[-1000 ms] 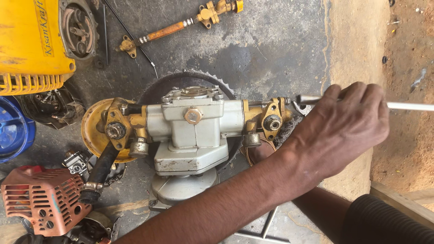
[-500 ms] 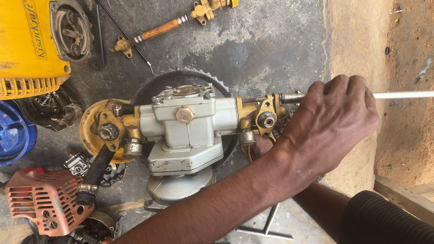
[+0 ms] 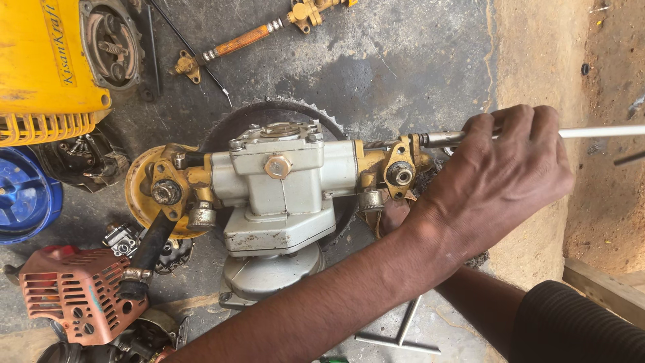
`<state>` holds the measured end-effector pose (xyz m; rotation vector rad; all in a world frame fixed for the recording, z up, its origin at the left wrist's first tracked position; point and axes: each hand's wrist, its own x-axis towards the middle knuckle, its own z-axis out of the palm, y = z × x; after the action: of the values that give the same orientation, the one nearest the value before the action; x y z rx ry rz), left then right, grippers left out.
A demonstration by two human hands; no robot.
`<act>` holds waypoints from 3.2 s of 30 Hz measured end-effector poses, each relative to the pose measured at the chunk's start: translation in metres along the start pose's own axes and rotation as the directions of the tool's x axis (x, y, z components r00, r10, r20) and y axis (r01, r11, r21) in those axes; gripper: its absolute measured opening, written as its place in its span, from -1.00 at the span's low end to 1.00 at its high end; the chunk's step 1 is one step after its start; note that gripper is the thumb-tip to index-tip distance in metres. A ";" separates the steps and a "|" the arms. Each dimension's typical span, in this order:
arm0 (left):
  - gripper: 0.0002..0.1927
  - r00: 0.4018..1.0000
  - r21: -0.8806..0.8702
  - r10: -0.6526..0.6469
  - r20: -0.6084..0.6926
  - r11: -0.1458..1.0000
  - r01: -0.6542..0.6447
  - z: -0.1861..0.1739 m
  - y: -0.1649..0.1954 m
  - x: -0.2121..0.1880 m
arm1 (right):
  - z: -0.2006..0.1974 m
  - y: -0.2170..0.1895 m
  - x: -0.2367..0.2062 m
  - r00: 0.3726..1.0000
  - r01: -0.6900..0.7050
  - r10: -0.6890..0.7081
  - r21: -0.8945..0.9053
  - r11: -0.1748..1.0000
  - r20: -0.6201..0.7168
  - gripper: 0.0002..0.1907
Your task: The person disassembles and reassembles a mechanical pump unit from a motorized sprayer, handling small metal components and using a T-handle socket wrench to secure bolts.
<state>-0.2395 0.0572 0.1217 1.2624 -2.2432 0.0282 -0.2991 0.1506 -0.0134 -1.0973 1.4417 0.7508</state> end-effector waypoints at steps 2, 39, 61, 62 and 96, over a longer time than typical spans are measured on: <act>-0.80 0.999 -0.039 -0.008 0.046 0.999 0.010 0.000 0.000 0.000 | 0.000 0.000 -0.001 1.000 0.001 -0.001 0.002 1.000 0.002 -0.66; -0.68 0.979 -0.420 -0.068 0.192 0.896 0.145 0.009 0.012 0.012 | 0.002 0.005 0.001 0.999 0.042 -0.042 0.041 0.998 0.001 -0.69; -0.81 0.990 -0.585 -0.025 0.141 0.804 0.104 0.027 0.026 0.014 | 0.007 0.013 0.004 0.995 0.092 -0.096 0.086 0.992 0.040 -0.70; -0.79 0.997 -0.625 -0.055 0.059 0.777 0.080 0.027 0.027 0.015 | 0.005 0.013 0.003 0.994 0.094 -0.097 0.081 0.992 0.039 -0.70; -0.78 0.966 -0.577 0.047 0.254 0.809 0.112 0.034 0.013 0.005 | -0.008 -0.009 0.005 0.976 0.154 -0.134 -0.105 0.982 0.174 -0.79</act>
<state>-0.2669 0.0509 0.0987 0.9897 -2.1744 -0.8316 -0.2938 0.1388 -0.0155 -1.1874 1.1756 0.8119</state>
